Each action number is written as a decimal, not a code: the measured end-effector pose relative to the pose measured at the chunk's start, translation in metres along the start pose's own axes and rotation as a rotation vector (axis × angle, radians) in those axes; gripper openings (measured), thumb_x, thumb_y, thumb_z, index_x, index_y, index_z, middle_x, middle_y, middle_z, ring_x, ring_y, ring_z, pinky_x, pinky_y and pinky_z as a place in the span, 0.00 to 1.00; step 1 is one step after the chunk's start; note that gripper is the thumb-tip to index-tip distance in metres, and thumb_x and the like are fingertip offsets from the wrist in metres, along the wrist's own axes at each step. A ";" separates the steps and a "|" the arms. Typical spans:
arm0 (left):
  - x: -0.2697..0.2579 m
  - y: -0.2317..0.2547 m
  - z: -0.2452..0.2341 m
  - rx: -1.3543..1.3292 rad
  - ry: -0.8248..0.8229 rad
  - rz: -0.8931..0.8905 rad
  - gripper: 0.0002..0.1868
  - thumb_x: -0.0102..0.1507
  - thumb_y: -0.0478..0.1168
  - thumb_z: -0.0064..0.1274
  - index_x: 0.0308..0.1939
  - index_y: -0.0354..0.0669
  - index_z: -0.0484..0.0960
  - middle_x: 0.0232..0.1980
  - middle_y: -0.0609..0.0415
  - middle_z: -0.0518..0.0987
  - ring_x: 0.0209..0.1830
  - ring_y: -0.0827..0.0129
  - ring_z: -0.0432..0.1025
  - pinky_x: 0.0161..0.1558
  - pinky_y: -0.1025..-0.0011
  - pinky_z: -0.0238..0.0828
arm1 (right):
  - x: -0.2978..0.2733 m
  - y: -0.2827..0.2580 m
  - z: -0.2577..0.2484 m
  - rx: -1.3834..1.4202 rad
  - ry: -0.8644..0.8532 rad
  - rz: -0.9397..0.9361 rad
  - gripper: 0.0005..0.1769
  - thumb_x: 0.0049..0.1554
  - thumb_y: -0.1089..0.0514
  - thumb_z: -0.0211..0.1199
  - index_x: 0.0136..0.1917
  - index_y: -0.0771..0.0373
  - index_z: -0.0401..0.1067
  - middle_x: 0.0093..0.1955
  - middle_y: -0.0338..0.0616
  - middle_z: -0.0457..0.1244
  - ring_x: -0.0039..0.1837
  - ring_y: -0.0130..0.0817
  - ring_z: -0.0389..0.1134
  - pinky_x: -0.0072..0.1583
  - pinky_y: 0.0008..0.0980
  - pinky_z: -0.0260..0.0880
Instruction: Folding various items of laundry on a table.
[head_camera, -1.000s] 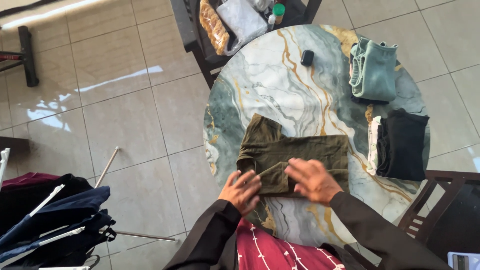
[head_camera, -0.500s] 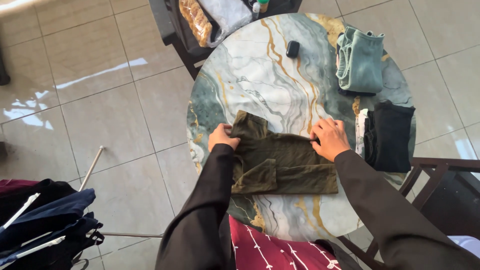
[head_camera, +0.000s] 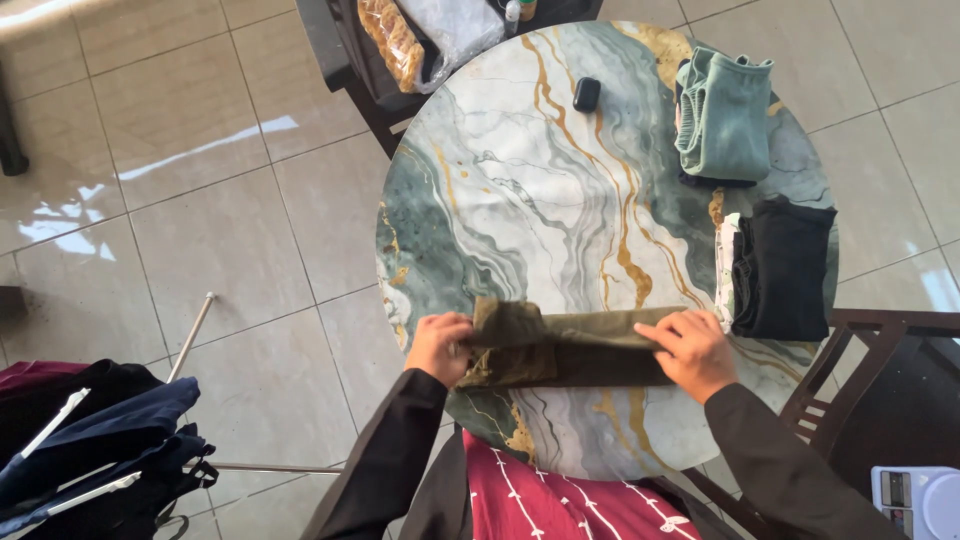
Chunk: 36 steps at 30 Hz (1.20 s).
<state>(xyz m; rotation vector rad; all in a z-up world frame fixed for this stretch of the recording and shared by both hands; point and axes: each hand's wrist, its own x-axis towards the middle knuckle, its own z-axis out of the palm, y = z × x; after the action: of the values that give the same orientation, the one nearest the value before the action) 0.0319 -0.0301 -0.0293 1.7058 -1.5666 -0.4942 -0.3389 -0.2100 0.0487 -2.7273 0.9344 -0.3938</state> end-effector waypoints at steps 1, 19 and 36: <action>-0.006 0.001 0.001 0.000 0.000 0.000 0.14 0.44 0.29 0.60 0.33 0.45 0.83 0.45 0.57 0.83 0.50 0.60 0.76 0.54 0.59 0.66 | -0.004 0.001 0.005 0.000 0.000 -0.001 0.30 0.36 0.64 0.72 0.54 0.47 0.79 0.40 0.32 0.63 0.49 0.37 0.66 0.58 0.40 0.62; -0.021 -0.014 0.021 0.046 -0.151 -0.296 0.25 0.46 0.35 0.56 0.49 0.48 0.82 0.56 0.57 0.82 0.62 0.66 0.72 0.59 0.59 0.57 | -0.028 0.013 0.031 -0.079 -0.093 -0.123 0.38 0.40 0.70 0.67 0.65 0.49 0.76 0.43 0.34 0.62 0.47 0.34 0.66 0.50 0.36 0.70; -0.023 0.019 0.043 0.178 -0.157 0.217 0.22 0.44 0.29 0.58 0.43 0.41 0.78 0.65 0.49 0.77 0.79 0.51 0.61 0.76 0.53 0.57 | 0.054 -0.141 0.018 0.526 -0.028 0.054 0.39 0.43 0.59 0.71 0.67 0.67 0.66 0.63 0.53 0.62 0.63 0.49 0.64 0.61 0.43 0.65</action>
<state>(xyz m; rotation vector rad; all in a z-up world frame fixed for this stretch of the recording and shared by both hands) -0.0157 -0.0187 -0.0474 1.6322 -1.9340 -0.3954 -0.2125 -0.1332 0.0842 -2.2194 0.7629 -0.5070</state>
